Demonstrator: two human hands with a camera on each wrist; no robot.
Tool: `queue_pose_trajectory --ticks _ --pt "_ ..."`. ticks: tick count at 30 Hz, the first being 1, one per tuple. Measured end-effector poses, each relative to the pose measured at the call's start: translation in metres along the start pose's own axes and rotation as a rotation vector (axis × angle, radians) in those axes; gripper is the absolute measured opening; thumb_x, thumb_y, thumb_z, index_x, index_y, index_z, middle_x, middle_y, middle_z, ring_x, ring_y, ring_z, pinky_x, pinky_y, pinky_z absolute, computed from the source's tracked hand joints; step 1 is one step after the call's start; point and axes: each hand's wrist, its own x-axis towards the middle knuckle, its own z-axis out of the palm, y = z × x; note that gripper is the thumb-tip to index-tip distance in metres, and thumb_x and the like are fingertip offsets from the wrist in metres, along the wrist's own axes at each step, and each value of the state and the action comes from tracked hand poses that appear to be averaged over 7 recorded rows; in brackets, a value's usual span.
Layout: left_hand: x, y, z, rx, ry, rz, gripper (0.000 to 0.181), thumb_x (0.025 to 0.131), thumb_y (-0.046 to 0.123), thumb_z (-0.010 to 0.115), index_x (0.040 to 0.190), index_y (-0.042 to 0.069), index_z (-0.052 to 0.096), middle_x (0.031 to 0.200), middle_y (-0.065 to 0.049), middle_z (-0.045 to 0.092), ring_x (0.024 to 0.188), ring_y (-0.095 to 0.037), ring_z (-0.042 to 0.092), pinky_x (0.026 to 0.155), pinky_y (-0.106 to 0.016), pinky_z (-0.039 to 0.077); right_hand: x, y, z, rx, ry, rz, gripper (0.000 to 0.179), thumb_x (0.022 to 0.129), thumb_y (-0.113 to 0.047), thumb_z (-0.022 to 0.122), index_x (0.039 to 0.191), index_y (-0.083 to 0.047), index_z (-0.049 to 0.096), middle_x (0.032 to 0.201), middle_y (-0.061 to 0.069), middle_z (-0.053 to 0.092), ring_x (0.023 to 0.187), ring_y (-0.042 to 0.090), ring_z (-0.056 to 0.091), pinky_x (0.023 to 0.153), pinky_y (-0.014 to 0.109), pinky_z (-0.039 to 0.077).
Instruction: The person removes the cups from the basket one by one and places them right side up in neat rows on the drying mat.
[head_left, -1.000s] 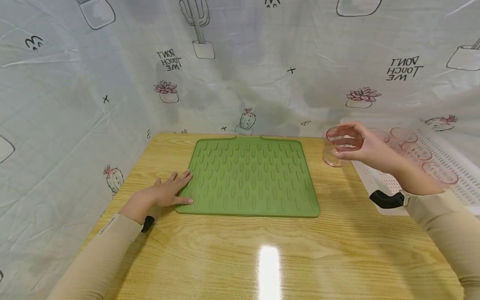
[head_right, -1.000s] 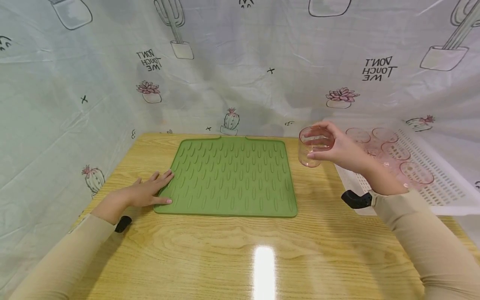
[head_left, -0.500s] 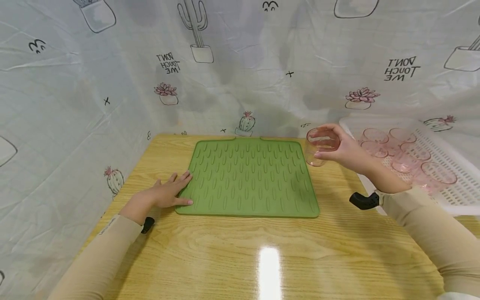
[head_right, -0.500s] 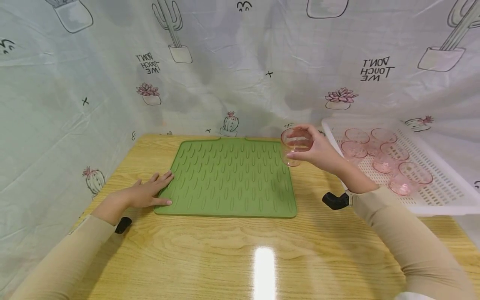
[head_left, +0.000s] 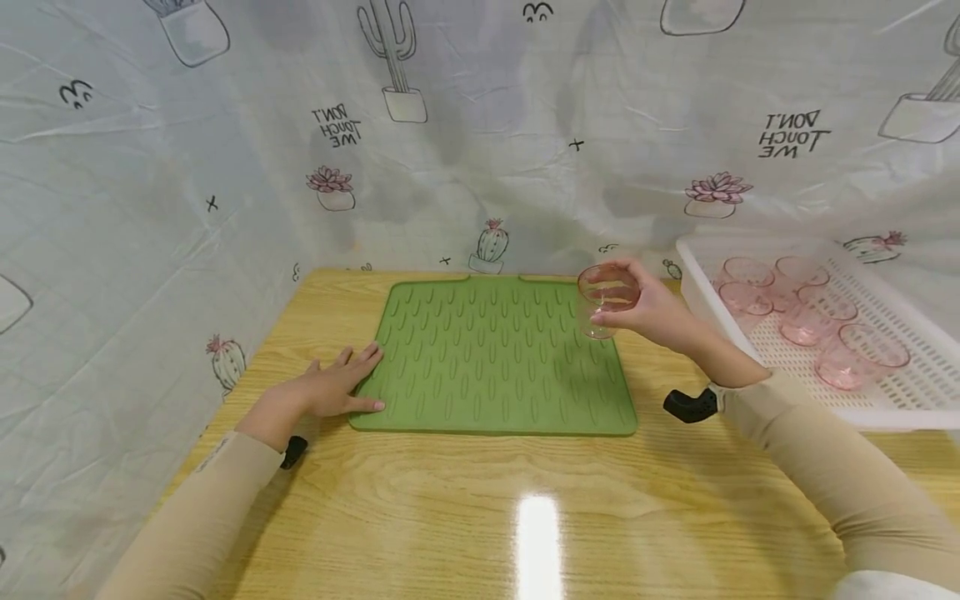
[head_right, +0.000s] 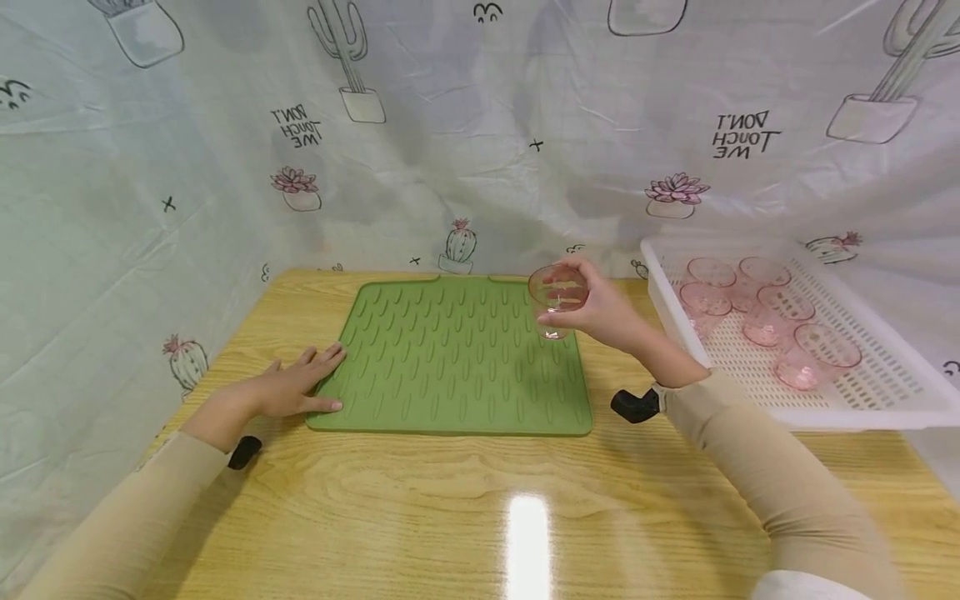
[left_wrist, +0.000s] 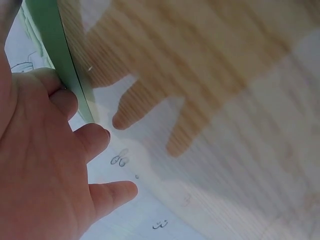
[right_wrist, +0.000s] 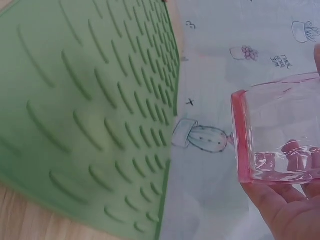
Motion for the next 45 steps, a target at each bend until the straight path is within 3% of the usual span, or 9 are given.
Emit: queue_pose_trajectory --ticks 8,17,31,37,45 --pt "-0.001 0.000 0.002 -0.010 0.001 0.000 0.098 0.099 0.057 0.060 0.166 0.005 0.011 0.170 -0.020 -0.001 0.151 -0.052 -0.004 0.107 -0.083 -0.003 0.011 0.006 0.017 0.022 -0.046 0.056 0.068 0.091 0.011 0.071 0.146 0.006 0.032 0.146 0.026 0.045 0.135 0.047 0.047 0.099 0.025 0.052" --pt "-0.001 0.002 0.000 -0.016 -0.002 0.003 0.098 0.099 0.056 0.061 0.165 0.004 0.010 0.170 -0.021 -0.002 0.151 -0.052 -0.005 0.106 -0.083 -0.004 0.024 0.012 0.033 0.028 -0.075 0.087 0.079 0.089 0.006 0.078 0.151 0.005 0.029 0.148 0.023 0.045 0.138 0.045 0.045 0.114 0.048 0.041" --pt "-0.002 0.004 0.001 -0.024 0.006 0.001 0.098 0.099 0.056 0.061 0.166 0.004 0.009 0.170 -0.021 -0.002 0.151 -0.053 -0.006 0.106 -0.084 -0.005 0.037 0.019 0.057 0.091 -0.077 0.049 0.079 0.088 0.007 0.078 0.150 0.005 0.030 0.147 0.020 0.047 0.138 0.047 0.045 0.107 0.040 0.048" --pt "-0.003 0.005 0.000 -0.032 0.009 0.005 0.098 0.099 0.055 0.062 0.165 0.003 0.010 0.170 -0.022 -0.001 0.150 -0.054 -0.006 0.106 -0.084 -0.005 0.045 0.025 0.065 0.118 -0.058 0.038 0.080 0.087 0.009 0.078 0.150 0.009 0.029 0.148 0.024 0.046 0.137 0.049 0.044 0.108 0.043 0.048" --pt "0.000 0.002 0.002 -0.011 0.014 0.000 0.100 0.099 0.058 0.061 0.165 0.003 0.011 0.170 -0.020 0.000 0.151 -0.054 -0.004 0.105 -0.085 -0.003 0.056 0.026 0.077 0.106 -0.060 0.052 0.082 0.087 0.005 0.079 0.153 0.004 0.029 0.151 0.028 0.043 0.138 0.048 0.043 0.112 0.049 0.042"
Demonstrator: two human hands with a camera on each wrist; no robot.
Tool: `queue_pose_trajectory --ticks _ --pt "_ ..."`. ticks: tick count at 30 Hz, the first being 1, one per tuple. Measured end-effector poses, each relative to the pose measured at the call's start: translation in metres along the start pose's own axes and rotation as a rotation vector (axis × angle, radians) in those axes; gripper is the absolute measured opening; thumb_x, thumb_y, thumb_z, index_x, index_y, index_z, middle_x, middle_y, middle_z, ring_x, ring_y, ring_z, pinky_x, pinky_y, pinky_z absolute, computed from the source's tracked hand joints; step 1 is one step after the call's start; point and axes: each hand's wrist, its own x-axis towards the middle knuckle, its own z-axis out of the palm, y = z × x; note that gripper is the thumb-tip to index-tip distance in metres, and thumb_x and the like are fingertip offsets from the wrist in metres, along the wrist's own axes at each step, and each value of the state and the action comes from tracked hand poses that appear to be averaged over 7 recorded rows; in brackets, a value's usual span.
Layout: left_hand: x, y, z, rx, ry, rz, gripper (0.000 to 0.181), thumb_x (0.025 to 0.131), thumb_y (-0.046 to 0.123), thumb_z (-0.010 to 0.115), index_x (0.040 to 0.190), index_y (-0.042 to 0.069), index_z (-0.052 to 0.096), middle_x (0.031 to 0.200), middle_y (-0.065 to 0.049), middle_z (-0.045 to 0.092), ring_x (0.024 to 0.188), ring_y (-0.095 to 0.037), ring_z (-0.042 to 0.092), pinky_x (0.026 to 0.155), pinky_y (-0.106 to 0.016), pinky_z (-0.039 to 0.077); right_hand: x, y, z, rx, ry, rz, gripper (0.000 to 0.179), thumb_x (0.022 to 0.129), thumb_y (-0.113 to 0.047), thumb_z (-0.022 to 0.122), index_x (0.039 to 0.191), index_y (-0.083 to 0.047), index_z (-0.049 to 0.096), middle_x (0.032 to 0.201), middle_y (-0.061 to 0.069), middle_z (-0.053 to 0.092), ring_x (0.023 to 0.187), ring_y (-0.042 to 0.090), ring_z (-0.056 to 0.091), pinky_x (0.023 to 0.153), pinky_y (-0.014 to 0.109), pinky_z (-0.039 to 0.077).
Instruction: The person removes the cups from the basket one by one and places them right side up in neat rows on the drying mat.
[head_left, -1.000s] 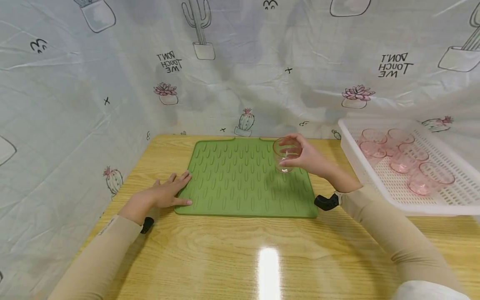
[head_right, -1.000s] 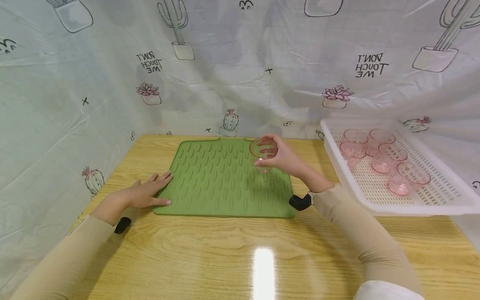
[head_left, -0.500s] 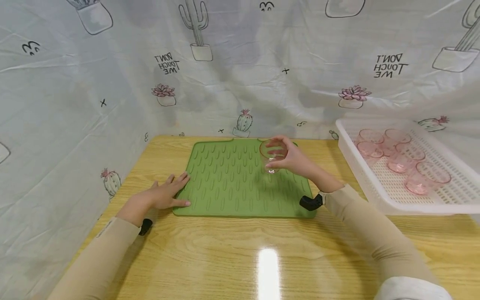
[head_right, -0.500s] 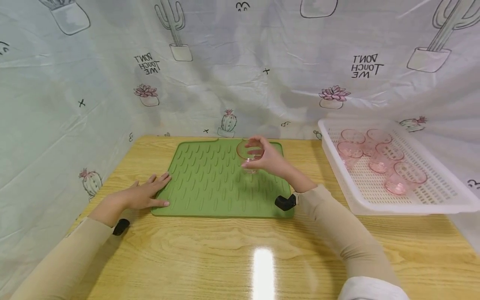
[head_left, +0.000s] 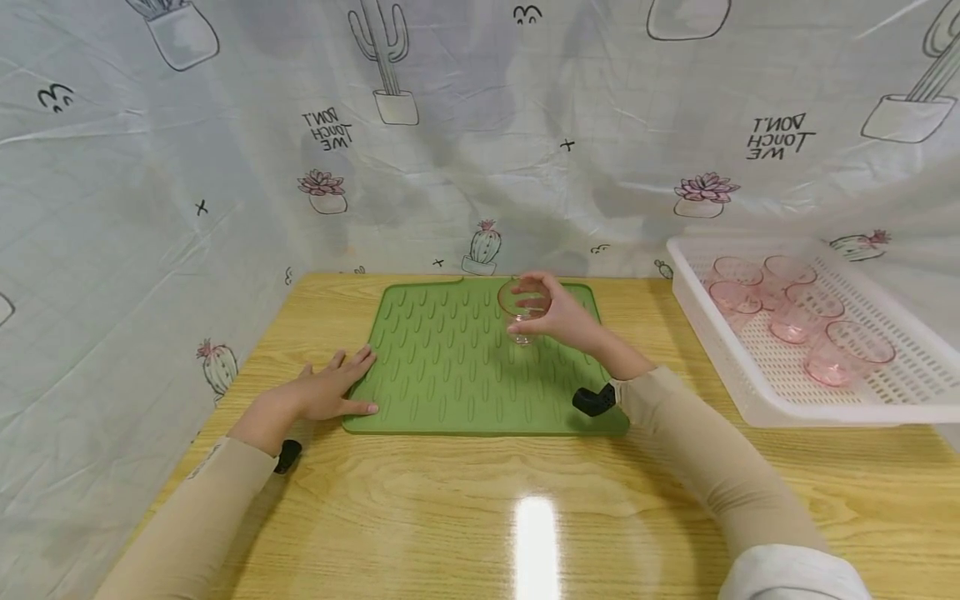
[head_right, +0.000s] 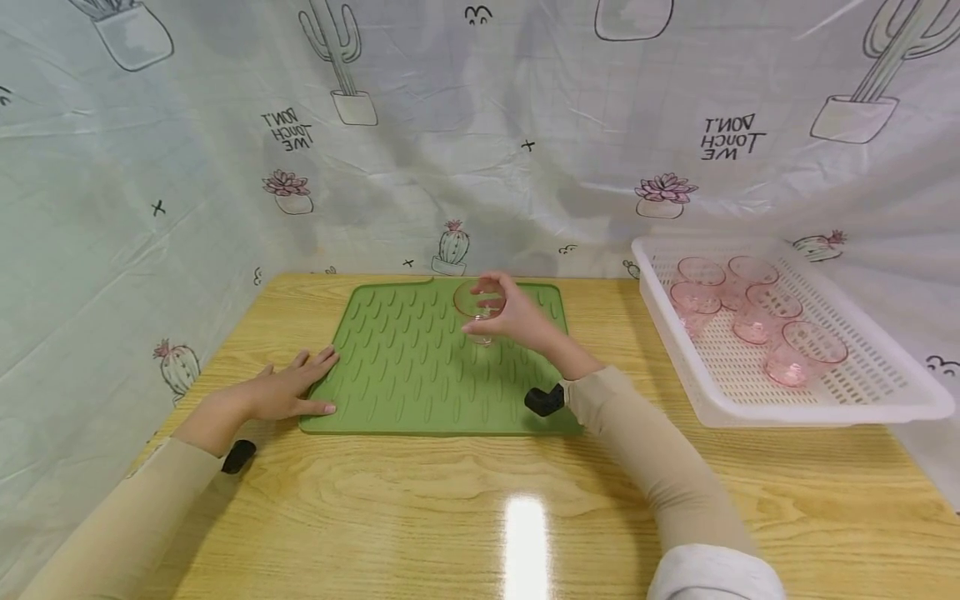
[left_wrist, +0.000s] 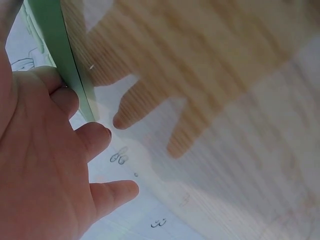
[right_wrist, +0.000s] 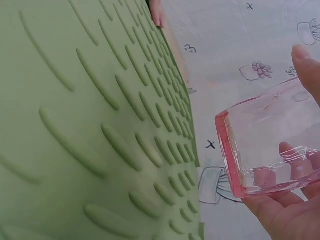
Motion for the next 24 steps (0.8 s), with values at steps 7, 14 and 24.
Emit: queue_pose_trajectory --ticks 7,14,24 --pt "0.000 0.000 0.000 0.006 0.001 0.000 0.100 0.098 0.059 0.060 0.165 0.003 0.012 0.170 -0.021 0.001 0.150 -0.054 -0.003 0.105 -0.085 -0.002 0.011 0.002 0.014 0.021 -0.012 0.021 0.083 0.087 0.003 0.080 0.153 0.001 0.031 0.151 0.027 0.044 0.138 0.046 0.044 0.112 0.049 0.043" --pt "-0.002 0.002 0.001 -0.016 -0.001 0.000 0.100 0.098 0.058 0.061 0.165 0.003 0.011 0.170 -0.021 0.001 0.150 -0.054 -0.003 0.105 -0.085 -0.003 0.020 0.007 0.030 0.054 -0.025 0.033 0.084 0.088 0.004 0.079 0.154 0.001 0.027 0.152 0.027 0.042 0.139 0.045 0.044 0.112 0.048 0.043" --pt "0.002 0.000 -0.001 -0.015 -0.012 0.001 0.099 0.099 0.057 0.061 0.165 0.003 0.011 0.170 -0.021 0.000 0.150 -0.054 -0.005 0.105 -0.085 -0.004 0.035 0.009 0.051 0.051 -0.030 0.039 0.085 0.087 0.000 0.082 0.154 0.002 0.029 0.153 0.025 0.042 0.141 0.043 0.042 0.110 0.045 0.045"
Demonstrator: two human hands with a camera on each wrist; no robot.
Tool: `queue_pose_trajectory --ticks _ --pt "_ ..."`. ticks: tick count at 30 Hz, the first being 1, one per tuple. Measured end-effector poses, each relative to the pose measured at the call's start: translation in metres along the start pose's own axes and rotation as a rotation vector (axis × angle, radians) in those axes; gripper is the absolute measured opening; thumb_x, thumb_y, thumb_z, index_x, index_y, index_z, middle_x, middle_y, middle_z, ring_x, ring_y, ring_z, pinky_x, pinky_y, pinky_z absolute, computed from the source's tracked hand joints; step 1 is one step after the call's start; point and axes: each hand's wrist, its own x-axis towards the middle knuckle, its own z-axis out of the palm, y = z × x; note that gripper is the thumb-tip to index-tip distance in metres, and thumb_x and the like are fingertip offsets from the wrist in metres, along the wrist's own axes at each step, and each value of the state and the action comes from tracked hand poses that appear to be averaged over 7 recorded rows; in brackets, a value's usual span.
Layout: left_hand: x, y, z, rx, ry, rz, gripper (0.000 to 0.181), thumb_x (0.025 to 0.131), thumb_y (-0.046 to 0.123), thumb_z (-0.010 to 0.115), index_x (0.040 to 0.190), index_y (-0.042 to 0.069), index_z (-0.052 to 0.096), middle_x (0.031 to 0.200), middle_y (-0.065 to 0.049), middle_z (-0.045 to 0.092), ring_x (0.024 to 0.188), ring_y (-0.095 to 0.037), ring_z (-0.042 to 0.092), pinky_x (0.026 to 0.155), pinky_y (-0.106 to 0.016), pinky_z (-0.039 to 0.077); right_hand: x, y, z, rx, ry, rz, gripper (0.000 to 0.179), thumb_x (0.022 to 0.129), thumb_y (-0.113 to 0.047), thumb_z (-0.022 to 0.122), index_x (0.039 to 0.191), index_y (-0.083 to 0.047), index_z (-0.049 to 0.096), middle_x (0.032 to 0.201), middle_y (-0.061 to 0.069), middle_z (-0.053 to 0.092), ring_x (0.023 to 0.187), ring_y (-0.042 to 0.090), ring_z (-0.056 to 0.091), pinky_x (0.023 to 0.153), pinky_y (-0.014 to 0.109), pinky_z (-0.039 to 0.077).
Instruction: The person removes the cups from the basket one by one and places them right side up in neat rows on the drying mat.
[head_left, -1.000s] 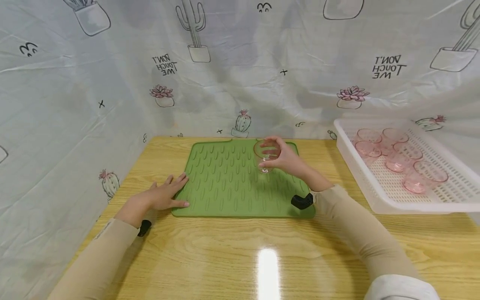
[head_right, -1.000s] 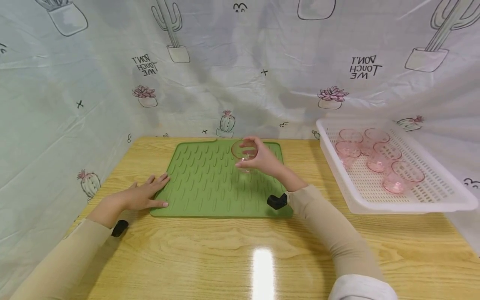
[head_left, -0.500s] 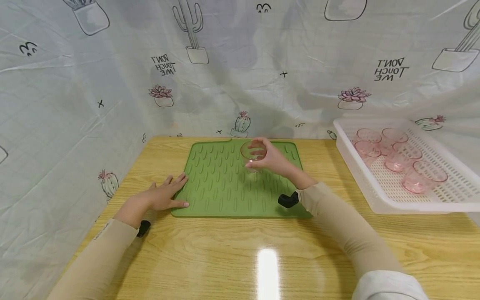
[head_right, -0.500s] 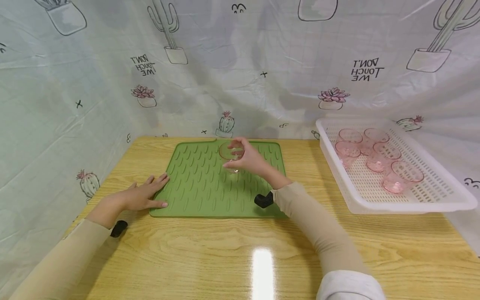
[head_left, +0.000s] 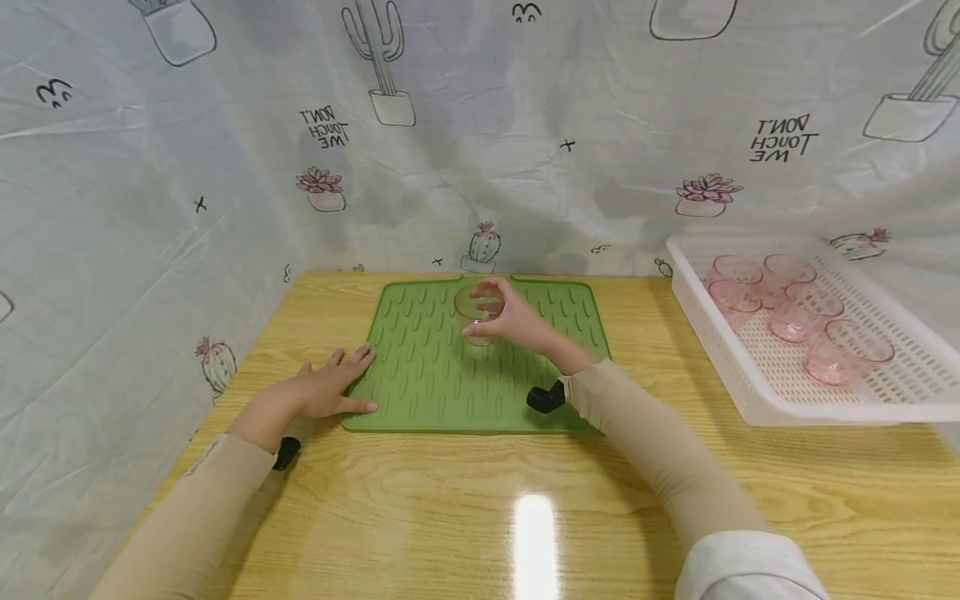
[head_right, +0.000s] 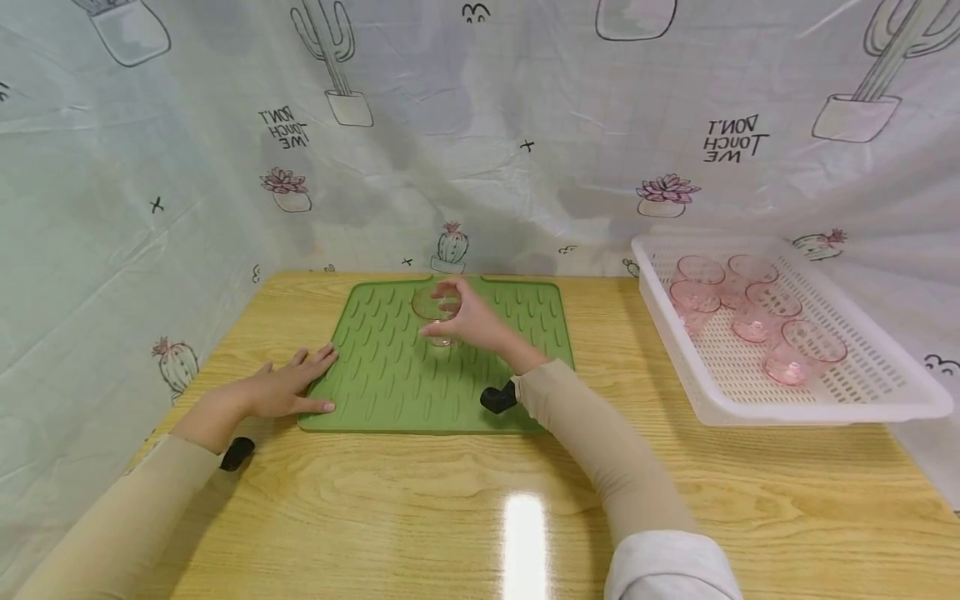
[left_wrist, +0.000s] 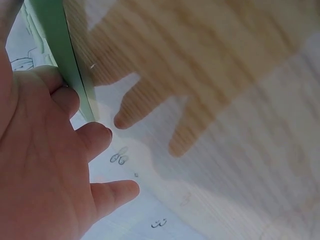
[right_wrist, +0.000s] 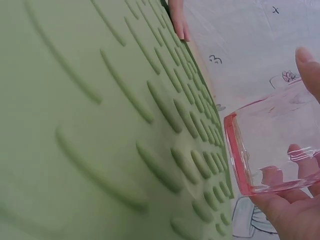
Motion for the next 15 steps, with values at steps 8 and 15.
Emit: queue_pose_trajectory --ticks 8,15 --pt "0.000 0.003 -0.003 -0.001 0.000 -0.001 0.099 0.099 0.056 0.062 0.165 0.002 0.011 0.170 -0.022 0.000 0.150 -0.055 -0.004 0.105 -0.085 -0.004 0.011 0.003 0.013 -0.012 0.012 0.023 0.086 0.088 -0.006 0.083 0.154 0.001 0.029 0.153 0.022 0.044 0.141 0.038 0.044 0.109 0.043 0.047" --pt "-0.002 0.004 -0.002 -0.009 0.005 0.008 0.099 0.099 0.055 0.062 0.165 0.001 0.011 0.169 -0.023 0.001 0.150 -0.056 -0.004 0.104 -0.085 -0.003 0.021 0.005 0.021 -0.031 0.043 0.040 0.092 0.088 -0.009 0.085 0.157 -0.001 0.025 0.154 0.020 0.043 0.140 0.038 0.044 0.109 0.042 0.046"
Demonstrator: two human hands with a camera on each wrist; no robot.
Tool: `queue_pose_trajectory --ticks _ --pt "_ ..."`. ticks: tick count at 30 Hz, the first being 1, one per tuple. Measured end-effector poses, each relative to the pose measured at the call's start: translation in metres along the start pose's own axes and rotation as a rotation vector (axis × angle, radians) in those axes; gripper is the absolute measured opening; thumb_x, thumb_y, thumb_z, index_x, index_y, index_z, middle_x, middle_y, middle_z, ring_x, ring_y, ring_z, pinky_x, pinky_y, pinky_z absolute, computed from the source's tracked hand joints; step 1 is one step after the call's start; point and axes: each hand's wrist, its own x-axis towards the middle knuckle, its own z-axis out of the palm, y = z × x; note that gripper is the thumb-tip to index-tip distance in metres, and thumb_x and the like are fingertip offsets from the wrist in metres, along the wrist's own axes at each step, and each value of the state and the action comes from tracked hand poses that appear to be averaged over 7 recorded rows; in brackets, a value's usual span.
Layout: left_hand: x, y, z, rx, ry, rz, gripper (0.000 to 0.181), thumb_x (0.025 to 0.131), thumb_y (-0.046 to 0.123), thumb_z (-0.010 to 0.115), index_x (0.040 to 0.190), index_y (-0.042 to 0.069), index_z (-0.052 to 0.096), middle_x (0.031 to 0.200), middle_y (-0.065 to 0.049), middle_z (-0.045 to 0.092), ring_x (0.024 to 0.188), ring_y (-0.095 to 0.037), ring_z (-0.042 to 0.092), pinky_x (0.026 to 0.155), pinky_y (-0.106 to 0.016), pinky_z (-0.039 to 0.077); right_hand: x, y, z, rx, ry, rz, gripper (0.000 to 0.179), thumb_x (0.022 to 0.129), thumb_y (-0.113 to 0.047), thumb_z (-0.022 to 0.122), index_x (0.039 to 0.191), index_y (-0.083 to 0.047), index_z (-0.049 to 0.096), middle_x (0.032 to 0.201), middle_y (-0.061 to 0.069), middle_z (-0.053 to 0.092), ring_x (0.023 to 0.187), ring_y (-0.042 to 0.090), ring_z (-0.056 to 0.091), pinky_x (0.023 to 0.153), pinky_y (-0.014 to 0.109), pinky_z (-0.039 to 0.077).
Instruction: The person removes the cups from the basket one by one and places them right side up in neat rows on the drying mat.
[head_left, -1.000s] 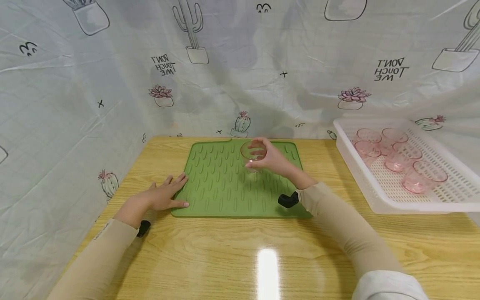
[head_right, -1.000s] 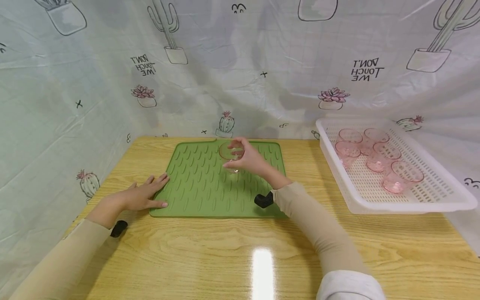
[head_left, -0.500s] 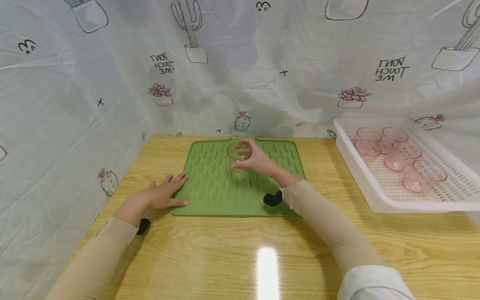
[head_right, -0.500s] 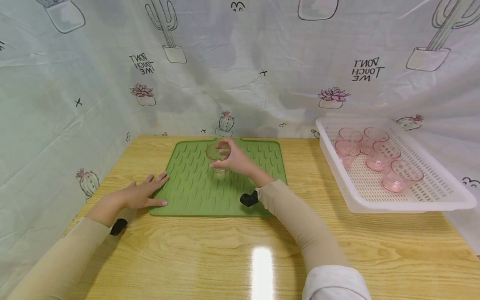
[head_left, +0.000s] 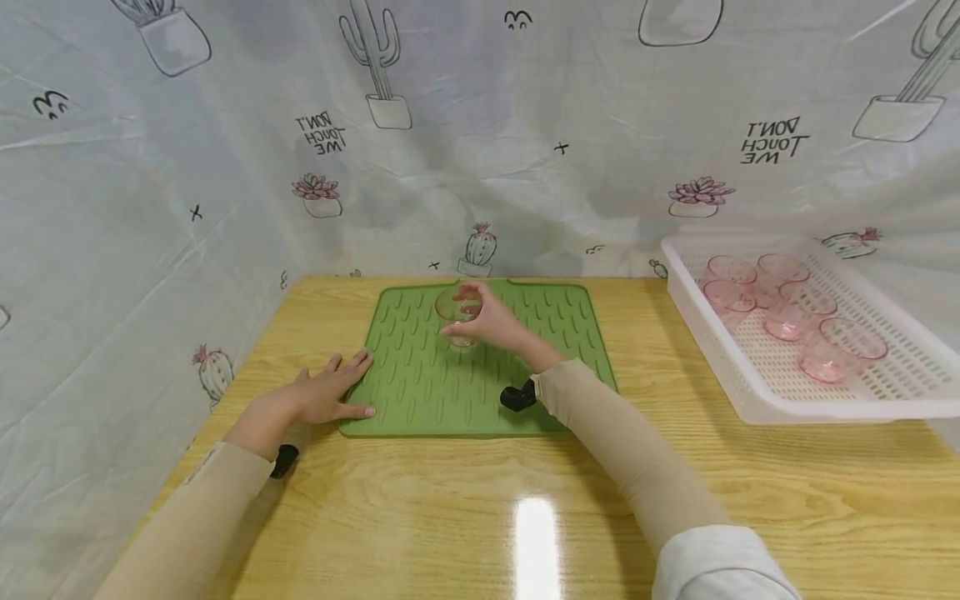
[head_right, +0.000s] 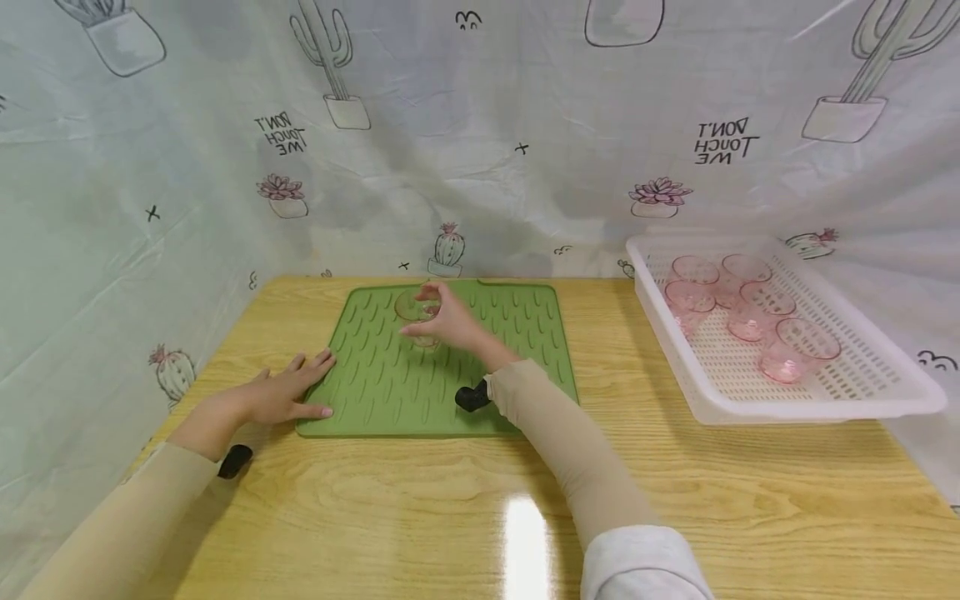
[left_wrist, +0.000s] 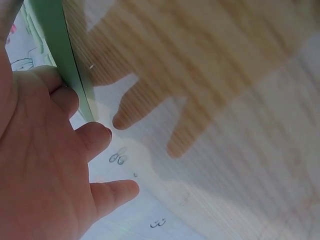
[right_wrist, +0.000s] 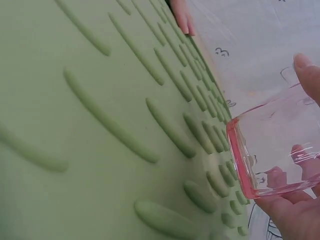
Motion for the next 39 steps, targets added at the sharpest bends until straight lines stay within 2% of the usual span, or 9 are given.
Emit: queue_pose_trajectory --ticks 9,14,20,27,34,39 --pt "0.001 -0.003 0.002 -0.011 0.006 0.010 0.099 0.099 0.055 0.063 0.165 0.001 0.012 0.169 -0.023 0.001 0.150 -0.055 -0.004 0.104 -0.085 -0.004 0.009 0.003 0.015 -0.019 -0.014 0.001 0.090 0.088 -0.012 0.084 0.156 0.000 0.026 0.153 0.019 0.044 0.138 0.036 0.046 0.108 0.045 0.046" --pt "0.001 -0.004 0.001 0.000 0.007 0.008 0.099 0.099 0.056 0.062 0.165 0.001 0.012 0.170 -0.022 0.001 0.150 -0.056 -0.003 0.104 -0.086 -0.003 0.015 0.004 0.023 -0.014 0.035 0.010 0.091 0.087 -0.014 0.086 0.156 -0.004 0.028 0.153 0.015 0.045 0.139 0.035 0.045 0.110 0.044 0.045" --pt "0.000 -0.006 0.002 0.005 0.009 0.004 0.099 0.099 0.057 0.062 0.164 0.001 0.013 0.169 -0.023 0.002 0.149 -0.056 -0.004 0.103 -0.086 -0.003 0.025 0.010 0.032 0.000 0.044 0.002 0.091 0.090 -0.013 0.083 0.158 -0.003 0.023 0.157 0.019 0.040 0.142 0.035 0.041 0.114 0.045 0.041" --pt "0.000 -0.004 0.001 -0.015 0.002 0.004 0.099 0.099 0.056 0.063 0.165 0.001 0.012 0.169 -0.023 0.001 0.149 -0.056 -0.005 0.104 -0.086 -0.004 0.028 0.011 0.034 -0.028 0.065 -0.009 0.093 0.090 -0.017 0.083 0.158 -0.002 0.022 0.158 0.018 0.039 0.145 0.035 0.038 0.115 0.048 0.039" --pt "0.001 -0.005 0.001 0.003 0.001 0.002 0.100 0.098 0.057 0.062 0.165 0.003 0.011 0.170 -0.022 0.000 0.150 -0.055 -0.006 0.104 -0.085 -0.003 0.033 0.012 0.034 -0.018 0.102 0.020 0.095 0.088 -0.018 0.085 0.159 -0.003 0.023 0.158 0.014 0.041 0.143 0.033 0.040 0.114 0.049 0.040" --pt "0.001 -0.004 0.001 0.001 0.003 0.001 0.100 0.098 0.057 0.062 0.165 0.002 0.011 0.170 -0.022 0.000 0.150 -0.055 -0.005 0.104 -0.085 -0.003 0.035 0.012 0.032 -0.008 0.092 0.025 0.095 0.089 -0.018 0.085 0.160 -0.006 0.023 0.158 0.014 0.041 0.143 0.034 0.040 0.115 0.047 0.039"
